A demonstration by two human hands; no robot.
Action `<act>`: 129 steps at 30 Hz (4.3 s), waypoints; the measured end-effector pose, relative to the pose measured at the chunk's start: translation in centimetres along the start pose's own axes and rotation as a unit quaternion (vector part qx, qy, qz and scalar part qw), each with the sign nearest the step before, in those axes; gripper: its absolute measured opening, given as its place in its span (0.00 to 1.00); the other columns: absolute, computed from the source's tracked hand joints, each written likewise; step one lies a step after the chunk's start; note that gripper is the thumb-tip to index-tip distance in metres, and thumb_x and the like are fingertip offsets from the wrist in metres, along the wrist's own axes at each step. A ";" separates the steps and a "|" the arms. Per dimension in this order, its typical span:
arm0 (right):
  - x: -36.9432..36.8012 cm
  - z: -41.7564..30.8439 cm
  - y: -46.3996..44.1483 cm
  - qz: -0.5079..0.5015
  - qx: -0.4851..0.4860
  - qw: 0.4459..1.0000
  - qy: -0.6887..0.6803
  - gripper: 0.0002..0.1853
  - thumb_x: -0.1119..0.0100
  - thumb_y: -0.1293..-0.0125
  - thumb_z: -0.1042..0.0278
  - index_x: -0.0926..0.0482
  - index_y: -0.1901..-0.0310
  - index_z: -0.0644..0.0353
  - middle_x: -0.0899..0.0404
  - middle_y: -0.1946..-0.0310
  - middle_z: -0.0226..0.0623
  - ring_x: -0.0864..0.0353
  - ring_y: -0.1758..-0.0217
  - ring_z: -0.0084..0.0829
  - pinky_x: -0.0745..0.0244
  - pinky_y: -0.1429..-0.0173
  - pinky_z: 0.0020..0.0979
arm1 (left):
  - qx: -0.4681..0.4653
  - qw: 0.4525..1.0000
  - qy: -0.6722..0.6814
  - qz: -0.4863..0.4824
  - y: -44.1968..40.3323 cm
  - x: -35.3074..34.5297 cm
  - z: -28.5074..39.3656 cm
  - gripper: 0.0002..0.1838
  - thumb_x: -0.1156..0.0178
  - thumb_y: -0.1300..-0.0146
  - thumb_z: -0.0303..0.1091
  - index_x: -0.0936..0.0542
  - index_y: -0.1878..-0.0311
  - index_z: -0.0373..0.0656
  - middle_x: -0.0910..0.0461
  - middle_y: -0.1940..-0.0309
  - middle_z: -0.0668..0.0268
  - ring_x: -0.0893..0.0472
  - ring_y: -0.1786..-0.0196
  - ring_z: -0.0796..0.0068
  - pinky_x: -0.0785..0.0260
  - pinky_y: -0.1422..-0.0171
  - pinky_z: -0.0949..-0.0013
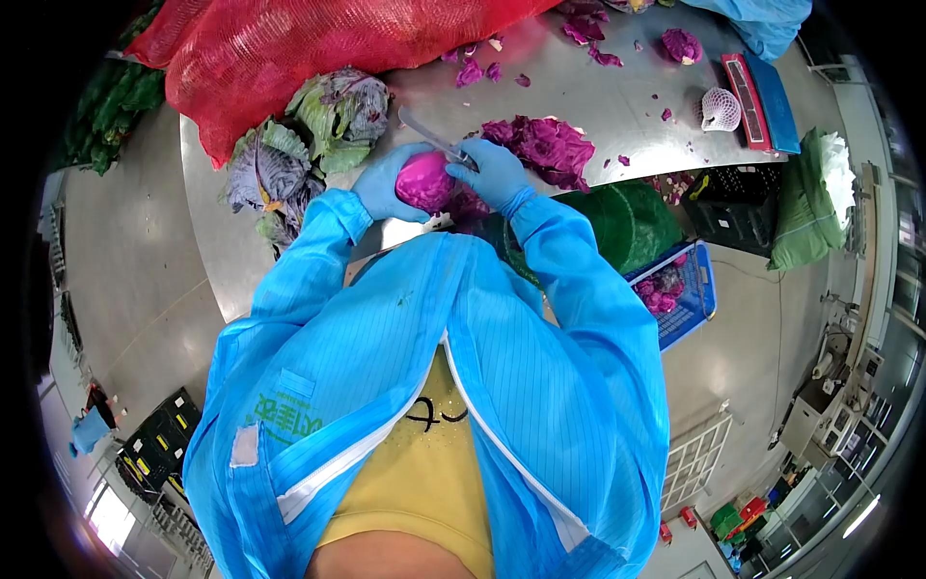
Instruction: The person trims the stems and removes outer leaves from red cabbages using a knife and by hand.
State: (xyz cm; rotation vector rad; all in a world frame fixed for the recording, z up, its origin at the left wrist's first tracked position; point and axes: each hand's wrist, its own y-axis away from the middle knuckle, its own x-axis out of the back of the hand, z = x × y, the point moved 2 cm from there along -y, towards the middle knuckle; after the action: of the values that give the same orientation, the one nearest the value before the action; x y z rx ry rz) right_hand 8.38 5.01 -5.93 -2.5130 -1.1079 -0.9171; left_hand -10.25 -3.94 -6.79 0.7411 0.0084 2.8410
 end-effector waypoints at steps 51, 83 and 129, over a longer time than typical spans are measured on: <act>0.2 0.9 4.8 0.141 -0.222 0.919 -0.295 0.20 0.33 0.47 0.68 0.28 0.56 0.66 0.23 0.63 0.36 0.24 0.66 0.20 0.26 0.61 0.22 | 0.114 0.695 0.697 0.134 4.8 -3.0 0.6 0.40 0.38 0.51 0.48 0.39 0.35 0.44 0.35 0.38 0.55 0.32 0.38 0.55 0.38 0.34 0.52; 2.6 -2.7 -0.9 0.001 0.026 0.977 -0.213 0.18 0.39 0.42 0.53 0.25 0.65 0.61 0.25 0.79 0.35 0.28 0.80 0.20 0.30 0.75 0.25 | 0.200 0.544 0.814 -0.043 3.2 -3.9 1.2 0.35 0.50 0.42 0.56 0.34 0.38 0.42 0.33 0.40 0.53 0.31 0.39 0.53 0.42 0.33 0.48; 1.6 -0.3 2.3 0.240 -0.207 0.839 -0.443 0.09 0.39 0.42 0.65 0.25 0.66 0.60 0.29 0.83 0.27 0.33 0.83 0.18 0.37 0.78 0.21 | 0.009 0.430 0.891 -0.145 1.4 -4.6 1.6 0.46 0.51 0.49 0.67 0.41 0.34 0.42 0.39 0.36 0.54 0.38 0.34 0.56 0.47 0.31 0.50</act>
State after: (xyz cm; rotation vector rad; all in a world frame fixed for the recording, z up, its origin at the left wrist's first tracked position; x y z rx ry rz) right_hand 10.79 4.25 -4.59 -3.4529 -0.3576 0.2416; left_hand -5.83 -6.32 -7.58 -2.1182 0.3885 1.7620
